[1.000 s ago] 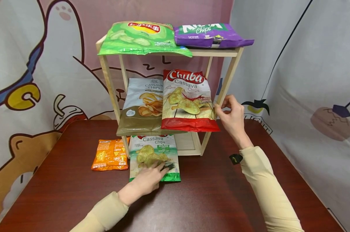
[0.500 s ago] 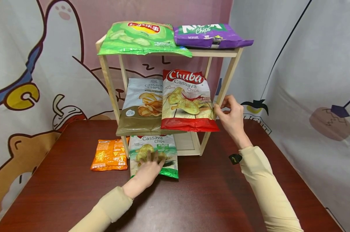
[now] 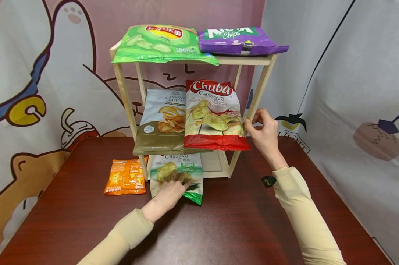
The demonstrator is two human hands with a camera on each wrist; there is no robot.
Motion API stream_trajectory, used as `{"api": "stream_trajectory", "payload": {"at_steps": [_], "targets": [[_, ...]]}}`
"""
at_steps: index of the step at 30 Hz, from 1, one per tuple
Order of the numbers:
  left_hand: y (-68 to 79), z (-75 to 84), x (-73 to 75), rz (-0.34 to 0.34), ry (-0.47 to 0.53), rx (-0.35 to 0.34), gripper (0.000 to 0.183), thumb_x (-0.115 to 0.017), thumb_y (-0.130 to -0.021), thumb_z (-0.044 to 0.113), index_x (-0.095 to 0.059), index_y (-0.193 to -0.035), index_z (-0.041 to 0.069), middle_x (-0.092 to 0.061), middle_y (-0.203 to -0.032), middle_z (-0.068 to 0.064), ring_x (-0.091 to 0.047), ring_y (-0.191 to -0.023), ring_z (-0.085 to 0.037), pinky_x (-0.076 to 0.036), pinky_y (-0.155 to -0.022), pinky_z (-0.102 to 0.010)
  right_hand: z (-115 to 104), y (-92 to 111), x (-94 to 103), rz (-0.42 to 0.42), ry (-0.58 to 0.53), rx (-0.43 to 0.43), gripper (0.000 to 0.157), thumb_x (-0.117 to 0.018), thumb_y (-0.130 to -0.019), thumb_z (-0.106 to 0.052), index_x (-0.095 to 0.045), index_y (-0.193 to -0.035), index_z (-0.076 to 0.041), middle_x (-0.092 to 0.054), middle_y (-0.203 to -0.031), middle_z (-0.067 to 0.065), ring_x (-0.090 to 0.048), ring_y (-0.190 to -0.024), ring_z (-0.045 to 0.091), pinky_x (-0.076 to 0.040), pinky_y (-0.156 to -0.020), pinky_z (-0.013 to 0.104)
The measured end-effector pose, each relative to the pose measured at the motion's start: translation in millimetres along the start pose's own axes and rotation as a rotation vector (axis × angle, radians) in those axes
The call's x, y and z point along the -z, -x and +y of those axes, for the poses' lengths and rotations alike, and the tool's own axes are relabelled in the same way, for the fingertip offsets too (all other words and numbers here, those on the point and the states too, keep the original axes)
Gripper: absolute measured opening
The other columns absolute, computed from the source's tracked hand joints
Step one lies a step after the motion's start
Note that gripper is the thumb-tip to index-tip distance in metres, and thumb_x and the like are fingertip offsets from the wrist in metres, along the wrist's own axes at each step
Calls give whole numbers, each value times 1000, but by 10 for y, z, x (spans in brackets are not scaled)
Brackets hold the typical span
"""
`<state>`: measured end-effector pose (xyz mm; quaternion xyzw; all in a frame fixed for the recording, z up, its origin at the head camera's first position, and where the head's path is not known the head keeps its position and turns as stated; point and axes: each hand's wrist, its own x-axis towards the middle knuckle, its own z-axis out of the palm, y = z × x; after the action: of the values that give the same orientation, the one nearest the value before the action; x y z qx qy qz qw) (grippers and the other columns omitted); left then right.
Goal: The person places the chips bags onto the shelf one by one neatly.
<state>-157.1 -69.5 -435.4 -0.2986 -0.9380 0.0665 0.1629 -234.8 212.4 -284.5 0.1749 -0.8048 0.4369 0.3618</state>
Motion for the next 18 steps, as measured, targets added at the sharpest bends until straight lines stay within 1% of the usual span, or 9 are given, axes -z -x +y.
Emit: {"api": "stream_trajectory", "payload": {"at_steps": [3, 7, 9, 10, 12, 14, 17, 18], "targets": [[-51, -28, 27, 15, 3, 17, 55, -73, -73, 1, -65, -121, 25, -63, -124, -13, -57, -115, -40, -55, -65, -53, 2, 0, 6, -1, 3, 0, 14, -64, -84, -5, -56, -90, 5, -64, -75, 17, -54, -68, -14, -46, -55, 5], [-120, -126, 84, 44, -29, 38, 54, -70, -76, -1, -65, -122, 26, -62, -126, -14, -57, -118, -40, -55, -72, -54, 8, -1, 6, -1, 5, -2, 14, -64, -84, -5, -57, -91, 5, -64, -75, 15, -55, -68, -13, -47, -55, 7], [-154, -184, 94, 49, -24, 53, 57, -70, -76, -4, -64, -124, 26, -61, -127, -13, -55, -120, -40, -54, -76, -55, 5, -3, 7, 2, 6, -1, 14, -64, -84, -5, -57, -91, 5, -64, -75, 14, -55, -68, -13, -47, -55, 8], [-166, -211, 94, 48, -7, 57, 58, -70, -76, -5, -63, -125, 26, -61, -127, -13, -55, -120, -39, -54, -76, -54, 4, -4, 6, 1, 6, -1, 14, -64, -84, -5, -57, -91, 5, -64, -76, 14, -55, -69, -13, -47, -55, 7], [-183, -254, 75, 9, 56, 59, 58, -68, -78, -6, -62, -127, 24, -61, -127, -13, -55, -120, -40, -54, -74, -53, 1, -5, 7, -1, 3, -2, 15, -64, -84, -5, -57, -92, 5, -64, -76, 14, -55, -68, -14, -47, -55, 7], [-190, -279, 53, -65, 133, 58, 58, -66, -80, -7, -59, -130, 22, -58, -130, -14, -52, -123, -41, -53, -76, -55, -2, -4, 7, -3, -2, -4, 15, -65, -84, -5, -57, -92, 5, -64, -76, 15, -55, -68, -13, -46, -55, 7], [-201, -294, 22, -178, 230, 71, 58, -61, -85, -7, -53, -136, 20, -51, -139, -15, -45, -129, -42, -48, -86, -60, -7, -1, 6, -5, -11, -6, 14, -65, -84, -5, -58, -91, 5, -64, -76, 15, -55, -67, -13, -46, -55, 6], [-203, -296, 18, -202, 251, 78, 60, -61, -85, -7, -50, -138, 19, -48, -142, -15, -42, -131, -43, -45, -89, -62, -10, 0, 6, -4, -13, -6, 14, -65, -84, -5, -58, -91, 5, -64, -76, 15, -55, -67, -13, -46, -55, 6]]}}
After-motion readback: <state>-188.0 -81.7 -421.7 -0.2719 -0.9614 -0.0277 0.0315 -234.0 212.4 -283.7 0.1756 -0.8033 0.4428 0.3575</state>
